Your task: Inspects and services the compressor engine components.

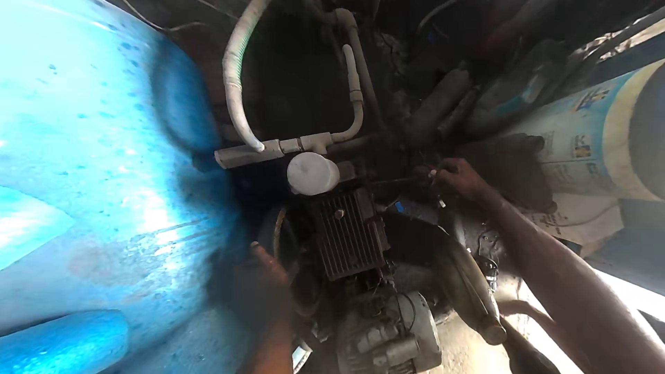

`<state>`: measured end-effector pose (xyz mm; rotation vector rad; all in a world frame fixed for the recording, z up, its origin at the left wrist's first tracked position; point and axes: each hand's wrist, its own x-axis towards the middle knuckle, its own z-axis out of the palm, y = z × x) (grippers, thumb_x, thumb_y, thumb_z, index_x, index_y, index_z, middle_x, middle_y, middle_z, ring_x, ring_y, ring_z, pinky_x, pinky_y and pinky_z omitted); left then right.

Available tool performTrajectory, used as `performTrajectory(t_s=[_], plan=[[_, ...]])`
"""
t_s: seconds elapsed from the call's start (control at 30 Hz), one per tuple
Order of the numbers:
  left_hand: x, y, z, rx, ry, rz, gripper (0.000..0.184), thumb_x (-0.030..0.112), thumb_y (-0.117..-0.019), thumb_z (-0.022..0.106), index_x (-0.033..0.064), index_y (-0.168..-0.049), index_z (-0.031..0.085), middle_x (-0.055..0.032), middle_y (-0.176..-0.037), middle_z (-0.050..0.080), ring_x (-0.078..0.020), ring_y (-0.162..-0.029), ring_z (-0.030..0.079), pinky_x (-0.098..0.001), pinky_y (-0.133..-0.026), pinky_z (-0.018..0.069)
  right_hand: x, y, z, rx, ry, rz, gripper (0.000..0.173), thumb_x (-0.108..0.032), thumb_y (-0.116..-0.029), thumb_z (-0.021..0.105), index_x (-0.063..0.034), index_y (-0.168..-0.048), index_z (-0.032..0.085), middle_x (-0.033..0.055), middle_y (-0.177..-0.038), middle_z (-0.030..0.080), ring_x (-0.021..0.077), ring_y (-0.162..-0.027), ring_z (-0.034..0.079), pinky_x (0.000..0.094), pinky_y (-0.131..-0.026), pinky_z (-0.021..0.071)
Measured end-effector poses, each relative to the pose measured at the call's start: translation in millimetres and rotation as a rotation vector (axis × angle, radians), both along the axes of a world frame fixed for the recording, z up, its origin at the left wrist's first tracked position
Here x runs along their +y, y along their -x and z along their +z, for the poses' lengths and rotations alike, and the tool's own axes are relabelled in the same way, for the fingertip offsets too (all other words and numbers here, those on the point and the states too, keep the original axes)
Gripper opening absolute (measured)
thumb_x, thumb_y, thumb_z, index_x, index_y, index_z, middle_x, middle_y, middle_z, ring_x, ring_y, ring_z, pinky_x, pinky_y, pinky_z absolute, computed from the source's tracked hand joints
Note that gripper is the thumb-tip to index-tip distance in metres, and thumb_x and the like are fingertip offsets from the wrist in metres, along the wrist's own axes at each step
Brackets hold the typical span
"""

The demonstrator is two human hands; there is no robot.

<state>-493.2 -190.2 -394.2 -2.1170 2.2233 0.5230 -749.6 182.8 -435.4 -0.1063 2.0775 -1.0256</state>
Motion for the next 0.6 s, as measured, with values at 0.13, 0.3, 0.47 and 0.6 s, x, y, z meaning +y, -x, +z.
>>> performTrajectory(t_s=[0.13, 0.3, 0.47, 0.6], plan=[[3, 2, 4, -0.002, -0.008, 0.001, 0.07, 0.059, -0.1032, 0.045, -0.0054, -0.118, 0.066, -0.0274, -0.116, 0.067, -0.0409, -0.111, 0.065, -0.0599, -0.096, 0.0487, 1, 3, 1, 0.011, -0.006, 0.037, 0.029, -0.027, -0.1061, 0.057, -0.0007, -0.103, 0.068, 0.0114, -0.088, 0.07, 0.0189, -0.075, 0.066, 0.0414, -0.072, 0.0558], [7, 4, 12, -0.04, -0.058, -0.009, 0.071, 0.06, -0.1046, 0.039, -0.004, -0.125, 0.062, -0.028, -0.12, 0.065, -0.0431, -0.115, 0.063, -0.0622, -0.097, 0.0477, 4, 3, -1, 0.095, 0.058, 0.071, 0.023, -0.02, -0.105, 0.058, 0.0001, -0.098, 0.068, 0.0103, -0.085, 0.069, 0.0161, -0.073, 0.065, 0.0377, -0.072, 0.0561], [7, 4, 11, -0.023, -0.063, 0.003, 0.072, 0.061, -0.1037, 0.04, -0.0041, -0.124, 0.064, -0.0285, -0.12, 0.066, -0.0435, -0.115, 0.063, -0.0631, -0.097, 0.0473, 4, 2, -3, 0.076, 0.023, 0.07, 0.029, -0.027, -0.1042, 0.061, 0.0003, -0.101, 0.068, 0.0116, -0.086, 0.07, 0.0196, -0.076, 0.066, 0.0432, -0.076, 0.056], [2, -1, 4, 0.005, -0.041, -0.026, 0.072, 0.061, -0.1033, 0.042, -0.0055, -0.122, 0.065, -0.0285, -0.119, 0.066, -0.0423, -0.114, 0.064, -0.0612, -0.098, 0.048, 4, 0, -6, 0.026, 0.046, 0.073, 0.032, -0.029, -0.1049, 0.059, 0.0016, -0.106, 0.067, 0.0138, -0.091, 0.073, 0.0214, -0.081, 0.07, 0.0442, -0.08, 0.0578]])
